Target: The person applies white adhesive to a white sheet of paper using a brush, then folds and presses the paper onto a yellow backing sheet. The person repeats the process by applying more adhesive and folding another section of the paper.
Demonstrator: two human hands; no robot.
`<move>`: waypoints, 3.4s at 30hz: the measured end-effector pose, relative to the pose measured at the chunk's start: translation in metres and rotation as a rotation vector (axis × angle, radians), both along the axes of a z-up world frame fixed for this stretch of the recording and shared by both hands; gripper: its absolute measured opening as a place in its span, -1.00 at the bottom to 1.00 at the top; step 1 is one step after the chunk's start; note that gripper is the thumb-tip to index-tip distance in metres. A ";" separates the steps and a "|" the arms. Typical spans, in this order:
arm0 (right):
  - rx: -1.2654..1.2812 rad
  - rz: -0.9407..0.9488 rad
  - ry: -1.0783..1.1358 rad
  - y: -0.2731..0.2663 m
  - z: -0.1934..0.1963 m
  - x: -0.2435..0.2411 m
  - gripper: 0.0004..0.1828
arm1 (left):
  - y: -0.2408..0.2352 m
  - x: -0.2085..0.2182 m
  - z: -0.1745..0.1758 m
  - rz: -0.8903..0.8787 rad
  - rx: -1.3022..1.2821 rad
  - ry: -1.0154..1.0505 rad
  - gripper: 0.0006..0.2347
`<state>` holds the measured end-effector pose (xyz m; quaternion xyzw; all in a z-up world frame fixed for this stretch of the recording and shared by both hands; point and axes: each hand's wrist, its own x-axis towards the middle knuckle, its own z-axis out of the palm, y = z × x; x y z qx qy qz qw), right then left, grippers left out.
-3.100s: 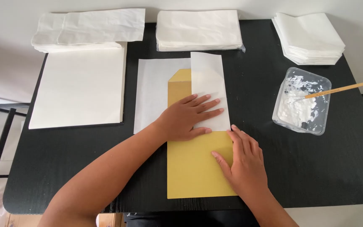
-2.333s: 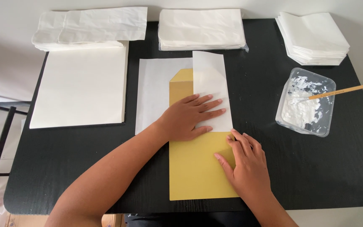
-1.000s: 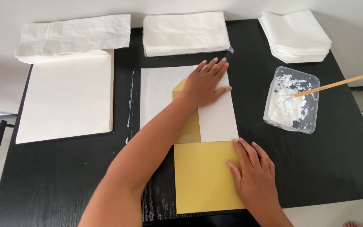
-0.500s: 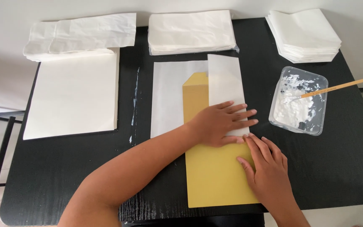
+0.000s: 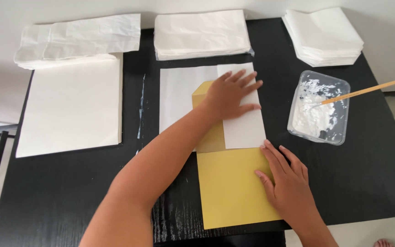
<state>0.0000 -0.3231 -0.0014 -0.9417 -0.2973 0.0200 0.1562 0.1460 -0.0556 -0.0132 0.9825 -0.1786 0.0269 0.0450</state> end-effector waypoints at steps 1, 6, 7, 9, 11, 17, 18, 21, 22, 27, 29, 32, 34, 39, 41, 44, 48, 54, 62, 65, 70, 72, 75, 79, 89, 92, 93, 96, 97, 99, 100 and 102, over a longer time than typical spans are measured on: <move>-0.002 -0.003 -0.004 0.000 -0.001 0.001 -0.35 | 0.002 0.008 0.003 -0.003 -0.002 -0.004 -0.33; 0.014 0.013 -0.030 0.000 -0.001 0.001 -0.33 | 0.012 0.036 0.017 0.148 -0.031 0.119 -0.35; 0.014 0.011 -0.028 -0.001 -0.002 0.002 -0.33 | 0.012 0.039 0.014 0.146 -0.031 0.121 -0.35; 0.023 0.032 -0.072 -0.003 -0.005 0.002 -0.33 | 0.013 0.045 0.010 0.207 0.006 0.062 -0.34; 0.018 0.021 -0.067 -0.002 -0.005 0.001 -0.33 | 0.010 0.041 0.003 0.226 0.108 0.049 -0.30; 0.021 0.005 -0.039 0.000 -0.002 0.001 -0.34 | 0.001 -0.023 -0.036 0.014 0.012 -0.247 -0.32; 0.025 0.003 -0.028 0.000 -0.001 0.000 -0.35 | -0.003 -0.043 -0.041 -0.055 0.020 -0.228 -0.32; 0.019 -0.014 0.015 0.001 0.003 -0.001 -0.36 | -0.009 -0.105 -0.022 -0.095 -0.108 -0.199 -0.28; 0.018 -0.012 0.017 0.002 0.004 -0.001 -0.36 | -0.008 -0.122 -0.016 -0.093 -0.108 -0.198 -0.28; 0.012 0.002 -0.011 0.003 0.008 -0.003 -0.36 | -0.006 -0.178 0.001 -0.080 -0.135 -0.151 -0.38; -0.002 0.013 -0.039 0.003 0.007 -0.003 -0.35 | -0.011 -0.185 -0.003 -0.057 -0.148 -0.188 -0.41; -0.028 0.074 -0.112 0.005 0.013 0.007 -0.32 | -0.014 -0.189 -0.009 -0.020 -0.154 -0.250 -0.44; -0.044 0.121 -0.151 0.014 0.027 0.016 -0.28 | -0.015 -0.189 -0.013 -0.009 -0.152 -0.268 -0.43; 0.117 0.281 -0.150 0.049 0.043 0.054 -0.47 | -0.017 -0.190 0.012 0.058 -0.172 -0.025 -0.42; 0.167 0.295 -0.106 0.070 0.038 0.079 -0.48 | -0.016 -0.188 0.014 0.058 -0.163 -0.010 -0.41; 0.192 0.251 -0.042 0.102 0.033 0.109 -0.48 | -0.014 -0.187 0.017 0.044 -0.169 0.010 -0.41; 0.133 0.102 -0.064 0.129 0.013 0.142 -0.46 | -0.010 -0.186 0.026 0.027 -0.214 0.012 -0.45; 0.151 0.127 -0.154 0.135 -0.019 0.154 -0.43 | -0.009 -0.185 0.026 0.023 -0.242 0.031 -0.48; -0.028 0.042 0.024 0.146 0.002 0.144 -0.30 | -0.009 -0.185 0.037 0.018 -0.213 0.093 -0.48; -0.077 0.036 0.049 0.147 0.002 0.148 -0.27 | -0.009 -0.185 0.038 0.015 -0.200 0.088 -0.48; -0.110 0.062 0.096 0.147 0.007 0.151 -0.25 | -0.009 -0.186 0.033 -0.002 -0.181 0.023 -0.48; -0.108 0.061 0.121 0.149 0.013 0.148 -0.26 | -0.007 -0.186 0.036 -0.004 -0.147 0.062 -0.46; -0.081 0.041 0.087 0.149 0.006 0.147 -0.28 | -0.007 -0.186 0.037 0.005 -0.130 0.083 -0.44; 0.025 0.068 0.104 0.138 0.028 0.133 -0.31 | -0.006 -0.183 0.033 -0.014 -0.130 0.065 -0.44; -0.012 0.080 0.011 0.027 0.026 0.019 -0.20 | -0.003 -0.181 0.005 -0.040 -0.155 -0.087 -0.45; 0.001 0.084 -0.054 0.016 0.003 0.009 -0.19 | -0.004 -0.175 0.006 -0.073 -0.117 -0.179 -0.45; 0.028 0.120 -0.127 0.014 -0.003 0.007 -0.21 | -0.004 -0.171 0.012 -0.089 -0.074 -0.203 -0.49; 0.053 0.094 -0.096 0.015 -0.001 0.004 -0.24 | -0.012 -0.157 0.027 -0.083 0.070 -0.285 -0.53; 0.050 0.094 -0.094 0.014 -0.001 0.002 -0.24 | -0.016 -0.148 0.024 -0.083 0.067 -0.283 -0.53; 0.061 0.092 -0.095 0.015 -0.001 0.004 -0.24 | -0.022 -0.127 0.020 -0.183 -0.099 -0.441 -0.65; 0.060 0.097 -0.097 0.015 -0.001 0.003 -0.24 | -0.022 -0.117 0.010 -0.178 -0.100 -0.445 -0.65; 0.057 0.087 -0.093 0.015 -0.001 0.004 -0.23 | -0.022 -0.095 -0.010 -0.305 -0.197 -0.381 -0.51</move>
